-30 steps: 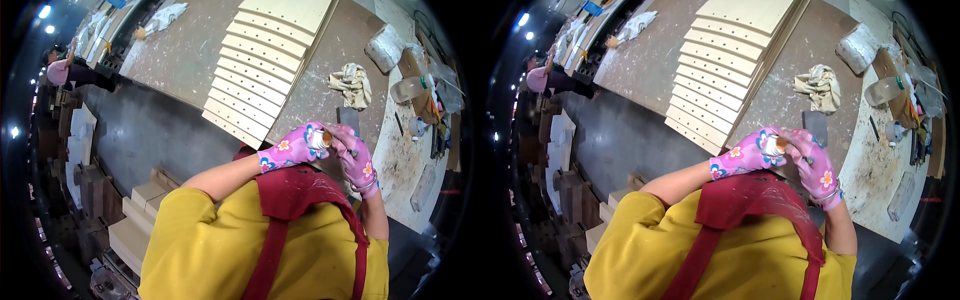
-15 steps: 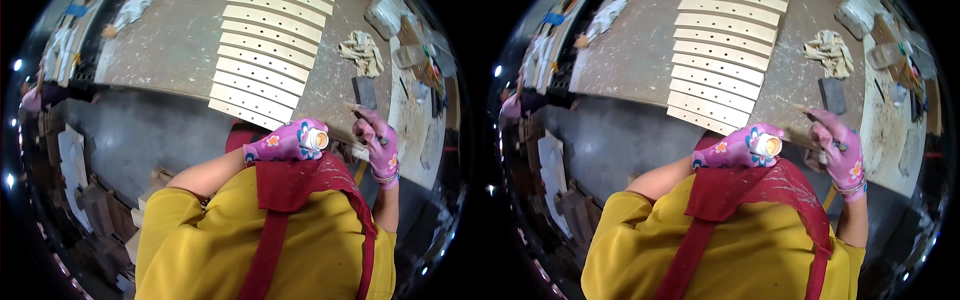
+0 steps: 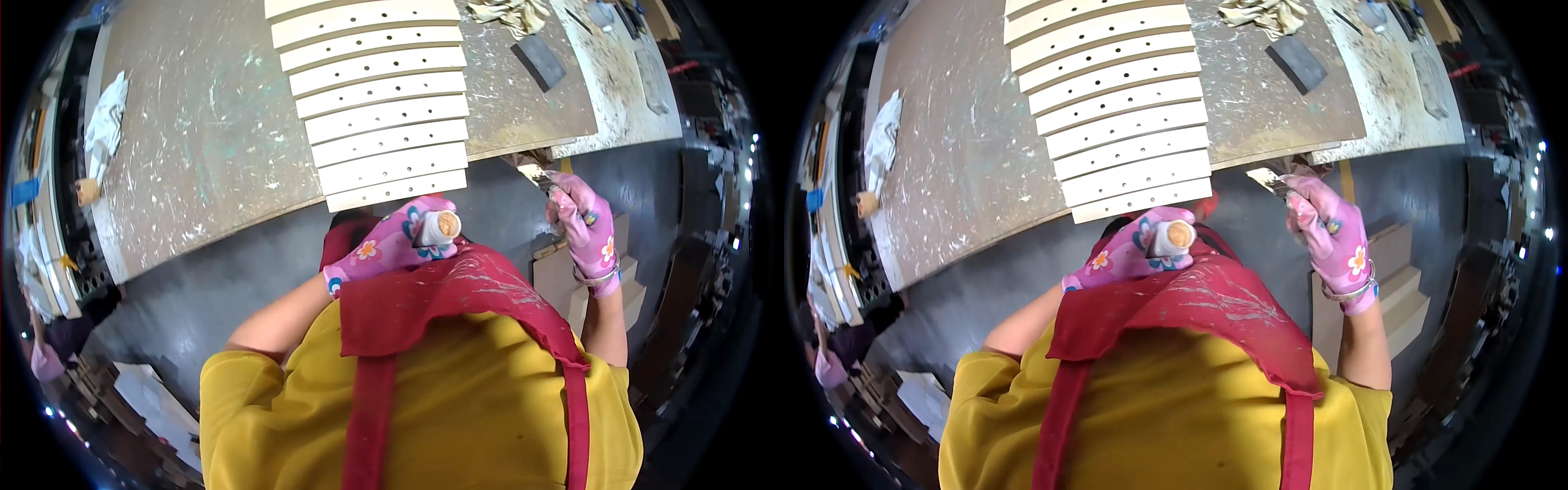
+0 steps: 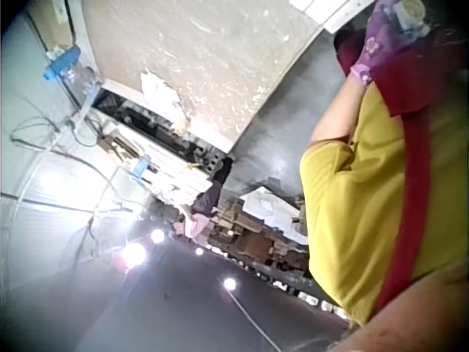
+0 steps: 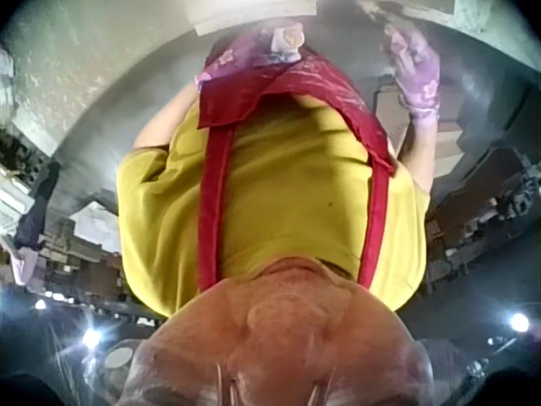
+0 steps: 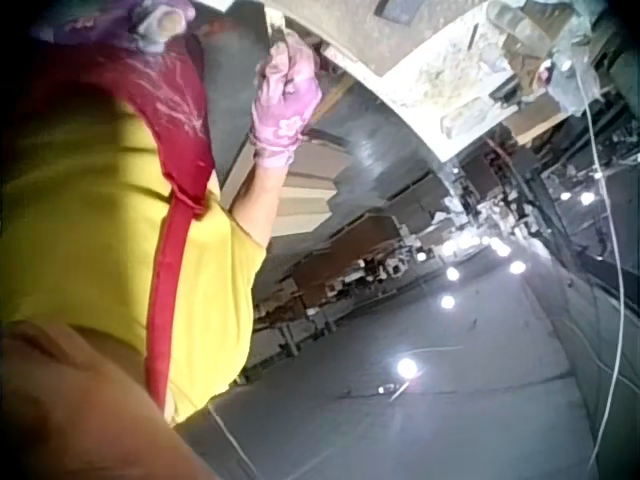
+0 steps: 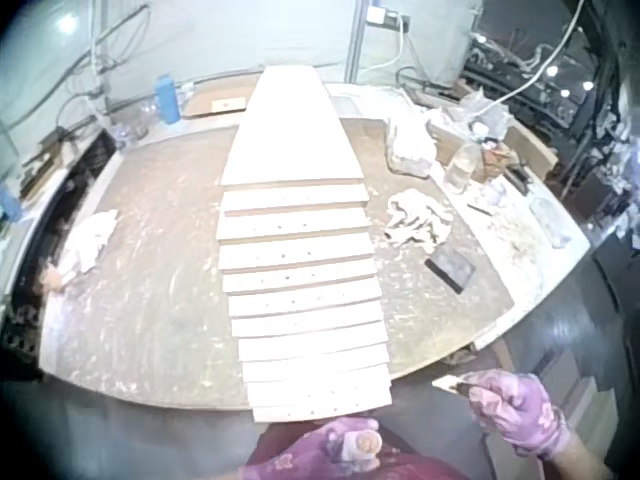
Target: The person applies a substance from a small container to the holes and edges of wood panels using a small tool, then sands the surface with a sanding block and wipes the panels with a cloth.
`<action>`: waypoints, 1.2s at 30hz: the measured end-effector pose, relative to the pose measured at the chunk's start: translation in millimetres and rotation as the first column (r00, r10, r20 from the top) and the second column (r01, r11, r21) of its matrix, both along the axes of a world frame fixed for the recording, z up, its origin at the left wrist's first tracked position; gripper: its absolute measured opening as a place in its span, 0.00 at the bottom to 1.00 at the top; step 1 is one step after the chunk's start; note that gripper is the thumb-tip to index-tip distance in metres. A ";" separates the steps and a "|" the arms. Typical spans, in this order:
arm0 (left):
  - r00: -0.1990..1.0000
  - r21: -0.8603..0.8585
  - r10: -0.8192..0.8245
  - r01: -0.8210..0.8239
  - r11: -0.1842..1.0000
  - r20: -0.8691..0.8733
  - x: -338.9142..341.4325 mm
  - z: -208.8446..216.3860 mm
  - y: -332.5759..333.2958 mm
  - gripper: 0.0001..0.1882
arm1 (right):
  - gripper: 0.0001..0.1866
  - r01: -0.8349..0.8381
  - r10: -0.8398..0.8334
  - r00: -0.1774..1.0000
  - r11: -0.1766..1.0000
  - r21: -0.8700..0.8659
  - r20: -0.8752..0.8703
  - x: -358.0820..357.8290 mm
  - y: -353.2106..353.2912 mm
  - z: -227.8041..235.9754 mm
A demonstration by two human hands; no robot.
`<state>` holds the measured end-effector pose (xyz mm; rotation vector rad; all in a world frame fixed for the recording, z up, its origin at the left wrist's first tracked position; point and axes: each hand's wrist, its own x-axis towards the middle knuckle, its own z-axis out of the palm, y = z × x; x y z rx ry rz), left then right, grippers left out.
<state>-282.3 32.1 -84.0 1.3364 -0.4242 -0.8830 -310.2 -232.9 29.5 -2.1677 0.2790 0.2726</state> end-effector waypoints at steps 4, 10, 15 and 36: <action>0.766 -0.328 0.032 -0.312 0.892 -0.642 12.6 6.6 8.4 0.25 | 0.24 -0.013 0.012 1.000 0.996 0.084 0.020 -5.9 33.1 18.6; 0.974 -0.314 0.148 -0.197 0.929 -0.174 15.0 -2.2 4.6 0.28 | 0.14 -0.369 0.455 0.851 0.873 -0.318 0.261 -0.2 57.3 35.5; 0.896 -0.051 0.184 -0.178 0.983 0.405 21.0 0.9 11.8 0.29 | 0.17 -0.461 0.577 0.806 0.752 -0.471 0.132 -1.1 73.2 38.4; 0.938 0.036 0.001 -0.014 0.999 0.347 18.6 0.3 24.2 0.33 | 0.06 -0.491 0.556 0.831 0.730 -0.476 -0.006 22.2 101.1 10.7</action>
